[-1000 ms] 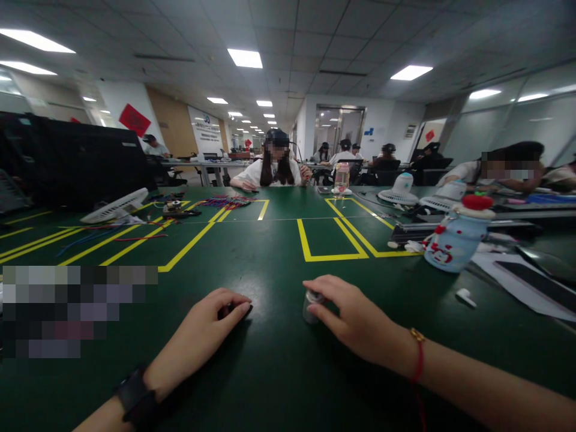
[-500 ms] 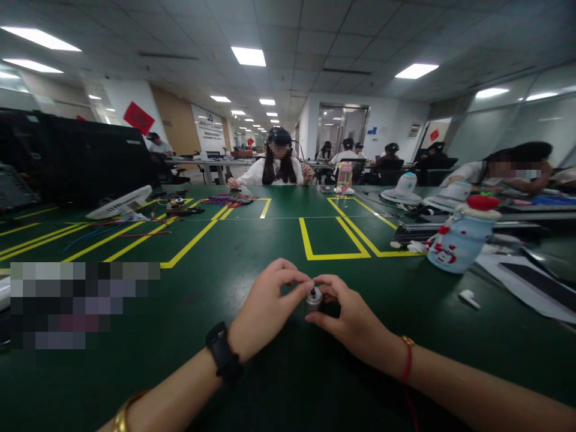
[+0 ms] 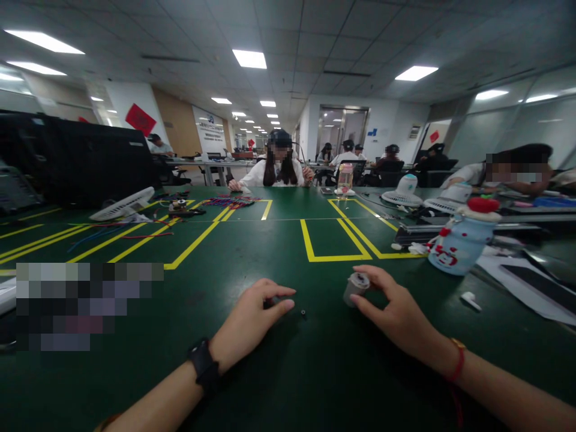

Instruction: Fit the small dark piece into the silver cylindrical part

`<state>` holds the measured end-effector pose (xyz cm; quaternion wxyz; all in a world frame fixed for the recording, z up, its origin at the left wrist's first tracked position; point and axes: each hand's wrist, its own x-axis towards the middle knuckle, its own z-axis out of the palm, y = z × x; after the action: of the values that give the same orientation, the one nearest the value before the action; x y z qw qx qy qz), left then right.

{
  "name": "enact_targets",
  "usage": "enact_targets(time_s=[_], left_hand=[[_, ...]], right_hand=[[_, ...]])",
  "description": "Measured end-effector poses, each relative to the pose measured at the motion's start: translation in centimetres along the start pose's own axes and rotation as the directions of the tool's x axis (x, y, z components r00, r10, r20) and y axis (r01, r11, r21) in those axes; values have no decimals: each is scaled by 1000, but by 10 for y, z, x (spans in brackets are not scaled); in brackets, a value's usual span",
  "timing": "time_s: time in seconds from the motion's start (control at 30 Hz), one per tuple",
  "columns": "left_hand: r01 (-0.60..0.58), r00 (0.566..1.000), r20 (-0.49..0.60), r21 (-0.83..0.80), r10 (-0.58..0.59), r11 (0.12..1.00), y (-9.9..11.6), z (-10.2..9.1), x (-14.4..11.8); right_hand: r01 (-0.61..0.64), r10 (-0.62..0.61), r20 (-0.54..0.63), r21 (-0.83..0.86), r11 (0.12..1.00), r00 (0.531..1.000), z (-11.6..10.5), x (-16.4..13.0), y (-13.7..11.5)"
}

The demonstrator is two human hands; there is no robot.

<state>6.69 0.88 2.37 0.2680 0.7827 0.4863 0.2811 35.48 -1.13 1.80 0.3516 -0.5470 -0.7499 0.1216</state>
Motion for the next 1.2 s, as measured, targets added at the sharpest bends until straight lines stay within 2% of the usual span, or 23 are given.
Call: enact_targets(time_s=[0.13, 0.23, 0.3, 0.37, 0.43, 0.47, 0.53, 0.6, 0.67, 0.73, 0.77, 0.83, 0.93, 1.03, 1.1, 1.2], left_hand=[[141, 988, -57, -34, -143, 989, -17, -32, -16], [241, 968, -59, -56, -244, 969, -35, -45, -26], [270, 961, -42, -61, -273, 961, -41, -47, -29], [267, 963, -25, -64, -269, 962, -42, -45, -30], [246, 969, -18, -54, -247, 968, -39, -41, -28], [233, 972, -18, -37, -234, 972, -37, -39, -28], [208, 978, -19, 12, -208, 978, -35, -36, -27], [183, 983, -27, 54, -181, 982, -36, -34, -28], [170, 985, -36, 80, -167, 982, -39, -33, -29], [167, 986, -43, 90, -163, 982, -42, -34, -30], [166, 986, -43, 91, -163, 982, -43, -34, -30], [164, 986, -40, 88, -161, 983, -43, -34, -30], [166, 986, -33, 88, -164, 982, -40, -34, -29], [164, 986, -35, 95, -161, 982, -37, -31, -28], [163, 986, -36, 96, -160, 982, -37, -29, -27], [165, 986, -39, 88, -163, 982, -38, -27, -27]], right_hand=[[-201, 147, -210, -261, 944, 966, -54, -17, 61], [-286, 214, -230, -353, 891, 949, -80, -31, 97], [-258, 168, -234, -437, 862, 958, -84, -35, 104], [-187, 25, -289, -550, 814, 957, -77, -32, 91], [-43, -144, -249, -620, 784, 958, -58, -24, 62], [59, -200, -168, -607, 793, 965, -45, -19, 44], [257, -249, 79, -463, 848, 965, -14, -8, 5], [303, -245, 219, -293, 907, 945, 19, 1, -28], [291, -234, 275, -190, 938, 933, 43, 10, -51], [276, -225, 284, -153, 949, 932, 51, 17, -60], [266, -218, 274, -154, 952, 937, 48, 20, -60], [249, -205, 222, -190, 950, 953, 27, 23, -51], [189, -169, 90, -343, 920, 982, -30, 20, -15], [-23, -47, -120, -525, 851, 992, -89, 11, 37], [-153, 85, -146, -555, 818, 986, -116, 2, 70], [-267, 253, -99, -519, 812, 962, -132, -7, 97]])
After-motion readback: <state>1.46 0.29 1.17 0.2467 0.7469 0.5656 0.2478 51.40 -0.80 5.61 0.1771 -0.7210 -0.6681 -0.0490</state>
